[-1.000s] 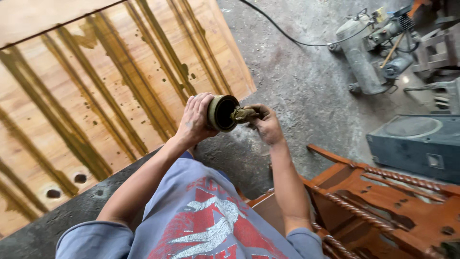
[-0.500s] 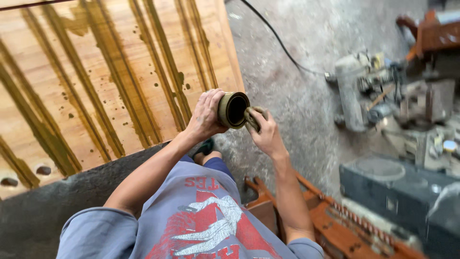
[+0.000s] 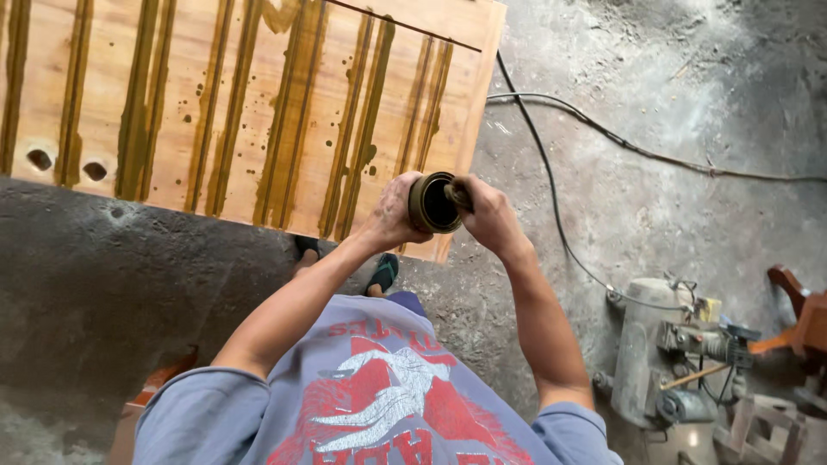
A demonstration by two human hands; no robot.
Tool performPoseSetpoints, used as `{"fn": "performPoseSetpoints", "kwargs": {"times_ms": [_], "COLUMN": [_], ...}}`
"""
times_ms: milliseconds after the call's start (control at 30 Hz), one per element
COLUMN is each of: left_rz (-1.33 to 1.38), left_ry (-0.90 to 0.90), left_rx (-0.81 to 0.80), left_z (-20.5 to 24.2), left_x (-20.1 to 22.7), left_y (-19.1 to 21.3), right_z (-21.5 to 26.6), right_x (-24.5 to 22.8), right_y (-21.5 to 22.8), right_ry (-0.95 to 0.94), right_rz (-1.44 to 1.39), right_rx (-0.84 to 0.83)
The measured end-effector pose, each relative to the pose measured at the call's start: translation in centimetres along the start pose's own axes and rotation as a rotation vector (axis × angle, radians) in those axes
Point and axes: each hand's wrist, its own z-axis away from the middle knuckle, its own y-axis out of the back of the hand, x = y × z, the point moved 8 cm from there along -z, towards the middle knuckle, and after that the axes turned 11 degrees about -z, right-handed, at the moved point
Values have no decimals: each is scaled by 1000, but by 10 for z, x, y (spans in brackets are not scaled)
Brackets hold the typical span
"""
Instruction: The person applies a dark wood stain to a large wooden board using a cloth. They repeatedly dip the cloth into a can of stain and wipe it onto the board's surface in vertical strokes, covering the grain and existing darker lines.
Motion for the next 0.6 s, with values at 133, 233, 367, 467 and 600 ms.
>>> {"fn": "performPoseSetpoints", "kwargs": {"times_ms": [133,233,367,467,600], "left_rz": [-46,-35,-7,-46,24], "left_ry": [40,87,120,73,125], "left_rx": [59,44,117,165,166], "left_z": [-11,-8,-13,-19,-23], "left_x": [-3,0,4,13,14], "left_y": [-13,-23,-13,-5,-5], "right_z": [-13,-14,-26,-28,-29], "right_x": [-1,7,14,26,29], "right_y": [4,-4,-6,-7,-7], "right_ry": [95,84,213,193,207], "right_rz": [-64,-138,-23,76,163], "right_rx": [-62,-102,4,38,45]}}
